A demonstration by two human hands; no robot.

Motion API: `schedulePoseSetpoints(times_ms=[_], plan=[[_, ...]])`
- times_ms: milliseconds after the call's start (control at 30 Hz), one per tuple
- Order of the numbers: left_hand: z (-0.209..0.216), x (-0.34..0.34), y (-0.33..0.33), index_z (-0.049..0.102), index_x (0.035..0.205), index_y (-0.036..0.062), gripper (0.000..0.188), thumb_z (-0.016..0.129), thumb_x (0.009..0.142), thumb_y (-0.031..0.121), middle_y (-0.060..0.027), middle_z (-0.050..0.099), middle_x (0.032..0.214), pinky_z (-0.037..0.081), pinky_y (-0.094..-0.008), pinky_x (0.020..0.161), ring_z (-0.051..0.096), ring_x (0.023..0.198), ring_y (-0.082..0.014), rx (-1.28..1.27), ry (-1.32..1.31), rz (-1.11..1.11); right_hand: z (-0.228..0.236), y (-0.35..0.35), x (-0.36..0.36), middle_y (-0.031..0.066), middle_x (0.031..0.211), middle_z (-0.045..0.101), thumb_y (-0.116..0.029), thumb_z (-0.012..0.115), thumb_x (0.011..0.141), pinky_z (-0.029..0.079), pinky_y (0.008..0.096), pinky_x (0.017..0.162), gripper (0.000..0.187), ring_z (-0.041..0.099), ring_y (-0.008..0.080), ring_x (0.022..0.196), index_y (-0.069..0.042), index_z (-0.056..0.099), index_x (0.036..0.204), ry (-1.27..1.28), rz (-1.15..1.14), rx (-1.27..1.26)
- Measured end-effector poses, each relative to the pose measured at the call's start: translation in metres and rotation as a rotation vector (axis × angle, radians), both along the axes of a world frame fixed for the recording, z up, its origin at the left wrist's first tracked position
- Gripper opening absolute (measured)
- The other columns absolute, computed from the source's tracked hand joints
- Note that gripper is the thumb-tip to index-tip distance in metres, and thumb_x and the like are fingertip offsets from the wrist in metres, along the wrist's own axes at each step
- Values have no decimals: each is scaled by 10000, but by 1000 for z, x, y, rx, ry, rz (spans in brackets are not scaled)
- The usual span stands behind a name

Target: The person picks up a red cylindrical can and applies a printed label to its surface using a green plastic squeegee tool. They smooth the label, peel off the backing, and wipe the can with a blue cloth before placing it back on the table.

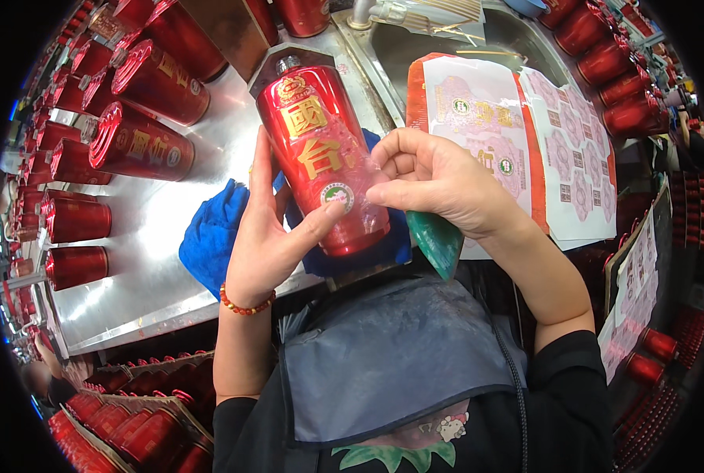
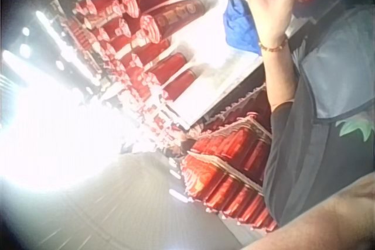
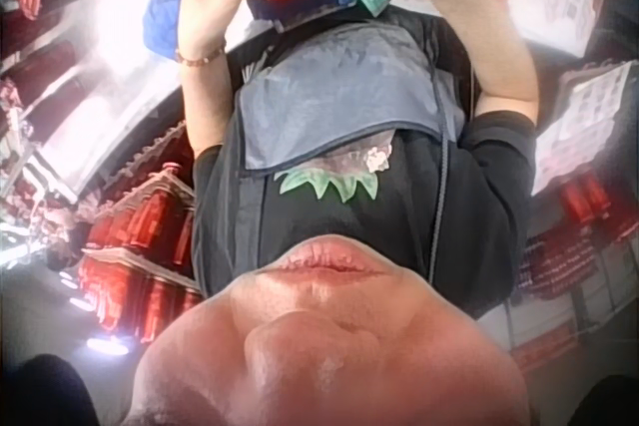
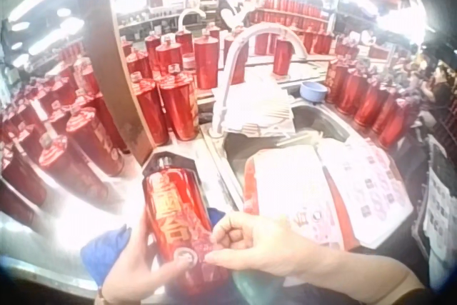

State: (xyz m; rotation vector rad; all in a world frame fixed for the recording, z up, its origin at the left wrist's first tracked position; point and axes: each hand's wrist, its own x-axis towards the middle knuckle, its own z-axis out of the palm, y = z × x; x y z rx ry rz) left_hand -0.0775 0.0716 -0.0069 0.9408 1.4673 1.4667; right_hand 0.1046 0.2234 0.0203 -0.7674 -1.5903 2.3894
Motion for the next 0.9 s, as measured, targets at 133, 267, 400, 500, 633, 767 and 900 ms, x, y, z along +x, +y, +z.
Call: schedulePoseSetpoints(times_ms=[133, 267, 400, 500, 633, 767, 900], plan=[[3, 1, -1, 34, 1646, -17, 1150, 855, 860, 158, -214, 303, 1621, 426, -446, 1153, 460, 1421, -320, -21, -21, -1, -4, -3, -1, -2, 931, 685, -108, 738, 949, 509, 195, 720, 136, 637, 52, 806, -24, 680, 1038, -9, -15, 40], [4, 0, -2, 39, 1649, -8, 1151, 858, 862, 173, -211, 312, 1616, 425, -447, 1153, 462, 1419, -318, -32, -4, 9, 2, -1, 1, -36, 856, 669, -146, 743, 960, 482, 172, 614, 120, 603, 20, 697, -40, 698, 994, -51, 6, 5], [6, 1, -1, 41, 1651, -3, 1143, 854, 867, 172, -208, 324, 1607, 427, -447, 1150, 463, 1418, -316, -28, -2, 2, -5, 3, 4, -49, 794, 651, -173, 747, 965, 456, 172, 561, 132, 575, 7, 638, -50, 700, 971, -74, 45, 28], [5, -1, 0, 44, 1653, 0, 1150, 860, 860, 164, -206, 322, 1609, 427, -437, 1149, 465, 1417, -305, -16, -8, 0, -17, 7, 4, -48, 771, 644, -182, 742, 972, 460, 183, 566, 148, 582, 22, 633, -41, 696, 957, -121, 71, 187], [3, -4, 1, 43, 1646, -21, 1069, 803, 912, 140, -203, 342, 1603, 422, -417, 1151, 477, 1405, -282, 27, -83, 3, -24, 12, 7, -34, 755, 650, -188, 735, 981, 480, 202, 611, 169, 614, 40, 681, -27, 682, 969, -184, 17, 327], [4, -16, 24, 232, 1593, -70, 797, 684, 1020, 252, -183, 489, 1499, 432, -356, 1123, 513, 1353, -219, 52, -153, 150, -24, 7, 3, 86, 1069, 693, -193, 724, 995, 503, 202, 740, 382, 641, 46, 854, 24, 613, 1289, -121, -104, 324], [9, -25, 52, 437, 1473, -77, 637, 662, 1038, 331, -144, 620, 1336, 474, -318, 1051, 597, 1215, -171, 69, -197, 221, -7, -4, -4, 151, 1326, 603, -209, 830, 911, 477, 191, 671, 807, 590, 25, 766, 42, 396, 1544, -181, 24, 379]])
